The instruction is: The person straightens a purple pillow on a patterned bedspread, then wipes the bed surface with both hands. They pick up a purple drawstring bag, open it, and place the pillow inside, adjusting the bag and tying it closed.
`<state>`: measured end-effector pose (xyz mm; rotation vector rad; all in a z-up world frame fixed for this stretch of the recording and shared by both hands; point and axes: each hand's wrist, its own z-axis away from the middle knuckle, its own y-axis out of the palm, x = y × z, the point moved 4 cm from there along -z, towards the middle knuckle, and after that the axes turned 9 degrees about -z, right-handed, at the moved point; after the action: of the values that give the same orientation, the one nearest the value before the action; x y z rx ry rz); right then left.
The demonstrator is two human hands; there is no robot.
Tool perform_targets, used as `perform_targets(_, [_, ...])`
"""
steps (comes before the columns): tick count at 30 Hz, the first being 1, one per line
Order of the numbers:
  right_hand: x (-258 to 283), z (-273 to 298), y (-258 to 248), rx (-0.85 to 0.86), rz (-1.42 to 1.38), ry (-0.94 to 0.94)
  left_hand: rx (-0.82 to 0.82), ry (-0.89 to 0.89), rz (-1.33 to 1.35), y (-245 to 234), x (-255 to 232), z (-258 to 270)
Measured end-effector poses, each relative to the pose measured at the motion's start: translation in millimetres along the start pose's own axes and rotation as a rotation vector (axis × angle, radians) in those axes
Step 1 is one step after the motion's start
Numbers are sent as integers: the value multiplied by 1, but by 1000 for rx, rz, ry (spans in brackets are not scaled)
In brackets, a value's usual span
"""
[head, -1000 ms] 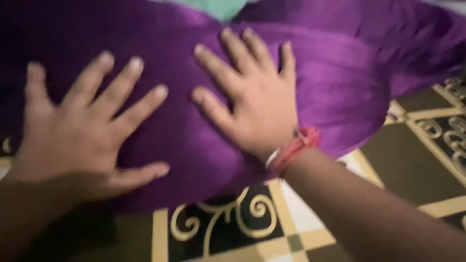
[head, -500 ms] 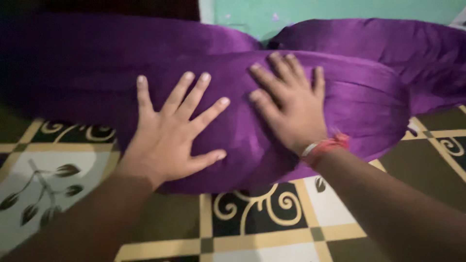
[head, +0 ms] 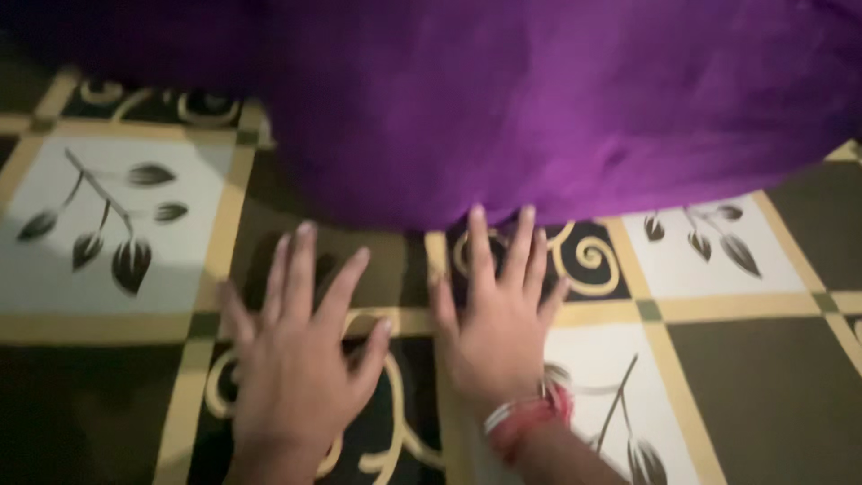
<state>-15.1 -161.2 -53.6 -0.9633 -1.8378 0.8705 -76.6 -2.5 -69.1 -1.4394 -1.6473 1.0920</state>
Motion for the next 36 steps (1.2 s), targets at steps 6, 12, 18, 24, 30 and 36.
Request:
perform_targets(6, [48,27,-14,153,114,-43,108,-45,105,-1,7,-7])
perform_targets(12, [20,72,32,210,93,-122,213,-71,82,6,12,-8])
perform_targets(18, [27,65,24,250,103,-115,187,-59,85,4,12,-3])
perform_targets(24, [27,71,21,288,114,-82,405,-25,21,26,11,0])
perform_targets(30, [44,60,14,375,120,4,481,194,43,-26,61,24])
perform_targets(36, [32,70,21,440,101,58,271,-25,-85,-29,110,99])
